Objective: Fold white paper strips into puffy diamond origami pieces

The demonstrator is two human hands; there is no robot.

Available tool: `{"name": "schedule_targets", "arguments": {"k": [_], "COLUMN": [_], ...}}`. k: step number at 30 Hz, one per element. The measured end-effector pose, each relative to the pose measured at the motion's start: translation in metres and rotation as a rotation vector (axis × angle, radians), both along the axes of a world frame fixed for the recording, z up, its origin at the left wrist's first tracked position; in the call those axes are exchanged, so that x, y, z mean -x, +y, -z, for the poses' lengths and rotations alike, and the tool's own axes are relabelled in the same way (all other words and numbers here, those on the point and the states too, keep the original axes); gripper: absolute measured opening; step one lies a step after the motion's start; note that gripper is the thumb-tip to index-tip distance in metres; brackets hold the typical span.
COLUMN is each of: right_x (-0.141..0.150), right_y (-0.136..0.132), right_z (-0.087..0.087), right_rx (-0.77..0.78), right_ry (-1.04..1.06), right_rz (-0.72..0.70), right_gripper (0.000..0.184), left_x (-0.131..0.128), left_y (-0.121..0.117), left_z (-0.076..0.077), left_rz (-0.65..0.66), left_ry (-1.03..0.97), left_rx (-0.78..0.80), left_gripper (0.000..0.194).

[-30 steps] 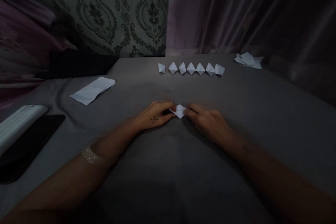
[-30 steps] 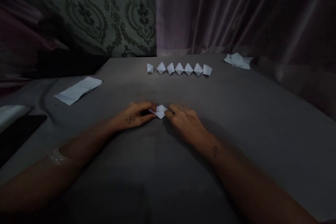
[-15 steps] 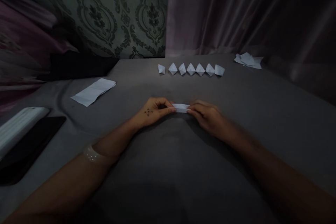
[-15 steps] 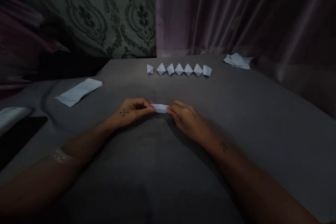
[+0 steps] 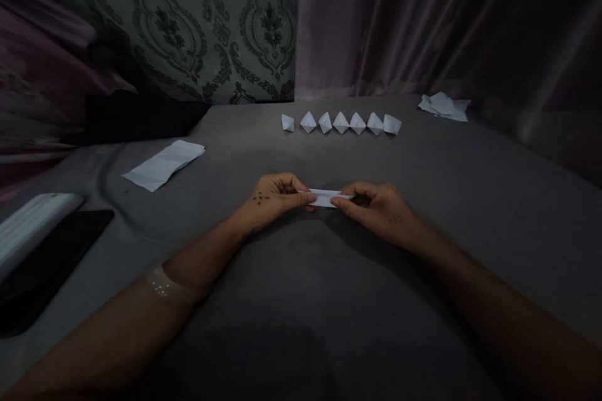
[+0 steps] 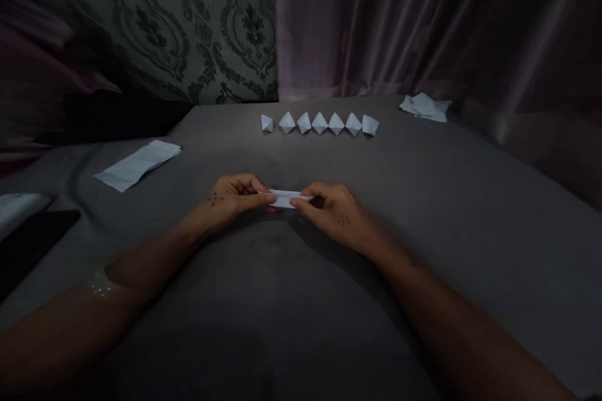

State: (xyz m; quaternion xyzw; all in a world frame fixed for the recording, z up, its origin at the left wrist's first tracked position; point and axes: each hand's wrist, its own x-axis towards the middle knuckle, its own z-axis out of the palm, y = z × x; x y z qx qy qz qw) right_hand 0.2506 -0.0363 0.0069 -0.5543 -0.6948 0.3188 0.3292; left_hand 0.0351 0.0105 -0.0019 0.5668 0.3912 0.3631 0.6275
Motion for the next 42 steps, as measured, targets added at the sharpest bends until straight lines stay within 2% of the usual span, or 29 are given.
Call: {"name": "schedule_targets", "arguments": {"k": [6,14,20,25,29,32,34,38,42], "right_x": [0.001,0.004,0.003,0.002,0.000,-0.001,-0.002,0.001,0.009], "right_y": [-0.001,-0.002,0.003,0.010,0.011,0.011,0.010,0.009,0.008], "right_z": [0.000,-0.003,0.002,0.008,0.010,0.006,0.000,-0.008,-0.007], "right_rx": [0.075,0.092,0.060,0.057,0.211,0.306,0.355,0.432,0.482], "right_ry": [0.114,0.153,0.210,0.249,0.182,0.157,0.172,0.271,0.389], "right_rz": [0.036,0.085,0.106,0.027,-0.116,-0.131,-0.112,-0.101,-0.041], "right_gripper": [0.025,0.025,0.024,0.040,0.022,0.019,0.018,0.016,0.017], "left_x": [-0.002,-0.005,-0.006,-0.006,-0.004,-0.003,-0.004,-0.007,-0.009], "left_y": [-0.004,-0.006,-0.007,-0.005,0.001,0.005,0.006,0.007,0.010], "left_z": [-0.003,-0.002,-0.004,0.002,0.008,0.008,0.006,0.004,0.006], "left_rz": [-0.031,-0.066,-0.087,-0.054,0.028,0.080,0.071,-0.027,-0.109], "left_ry": [0.052,0.049,0.017,0.095,0.179,0.161,0.107,-0.032,-0.139], "left_rx": [-0.089,-0.178,-0.226,-0.241,-0.271,-0.209,-0.118,0.076,0.166], "left_gripper": [0.029,0.030,0.034,0.034,0.030,0.034,0.036,0.035,0.033]}}
